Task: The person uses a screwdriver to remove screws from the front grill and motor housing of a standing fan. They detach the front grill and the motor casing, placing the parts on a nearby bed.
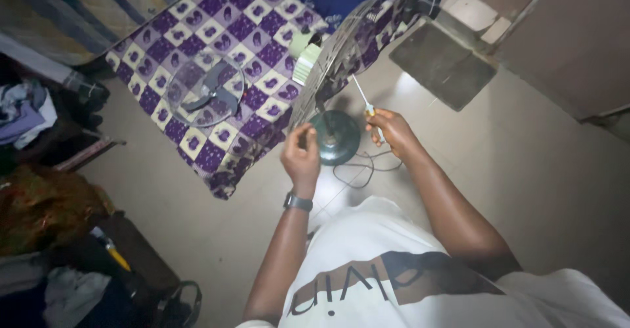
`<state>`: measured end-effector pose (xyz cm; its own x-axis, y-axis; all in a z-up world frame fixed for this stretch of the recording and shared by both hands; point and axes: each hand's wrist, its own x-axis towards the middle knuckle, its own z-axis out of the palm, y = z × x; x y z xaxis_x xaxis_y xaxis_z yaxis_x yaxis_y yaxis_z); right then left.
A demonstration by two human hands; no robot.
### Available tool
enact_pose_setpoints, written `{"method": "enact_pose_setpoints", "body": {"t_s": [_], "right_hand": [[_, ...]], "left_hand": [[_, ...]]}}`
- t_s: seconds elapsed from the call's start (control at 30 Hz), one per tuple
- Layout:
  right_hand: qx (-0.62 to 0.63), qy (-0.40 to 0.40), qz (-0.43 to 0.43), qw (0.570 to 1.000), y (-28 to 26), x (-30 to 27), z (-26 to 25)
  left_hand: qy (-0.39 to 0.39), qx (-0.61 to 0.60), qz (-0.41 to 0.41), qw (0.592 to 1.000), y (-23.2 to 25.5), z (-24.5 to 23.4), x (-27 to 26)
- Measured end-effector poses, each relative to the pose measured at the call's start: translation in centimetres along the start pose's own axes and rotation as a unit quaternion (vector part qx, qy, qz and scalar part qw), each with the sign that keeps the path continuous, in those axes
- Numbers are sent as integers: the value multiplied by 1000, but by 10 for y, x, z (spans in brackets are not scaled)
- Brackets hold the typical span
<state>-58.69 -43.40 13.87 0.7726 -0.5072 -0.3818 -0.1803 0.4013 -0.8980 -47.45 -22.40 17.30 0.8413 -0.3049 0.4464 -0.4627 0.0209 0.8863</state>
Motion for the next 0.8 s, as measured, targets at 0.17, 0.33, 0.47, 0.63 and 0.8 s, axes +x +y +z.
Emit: {"method": "enact_pose_setpoints", "body": {"t_s": [0.17, 0.33, 0.47, 0.63, 0.8], "right_hand": [[-96, -48, 35, 994, 22, 29, -10], [-59, -45, 57, 996, 35, 51, 4], [-63, -26, 72, 995, 28, 60, 15], [-9, -20, 61, 998, 32, 64, 15], [1, -41, 43, 998, 40, 71, 19]], "left_hand": [[21, 231, 171, 958, 15, -13, 34], [-117, 308, 163, 930, 11, 6, 81], [-190, 298, 37, 935, -1, 20, 94], [-256, 348, -153, 889, -23, 15, 112], [-189, 355, 33, 915, -35, -7, 127]]}}
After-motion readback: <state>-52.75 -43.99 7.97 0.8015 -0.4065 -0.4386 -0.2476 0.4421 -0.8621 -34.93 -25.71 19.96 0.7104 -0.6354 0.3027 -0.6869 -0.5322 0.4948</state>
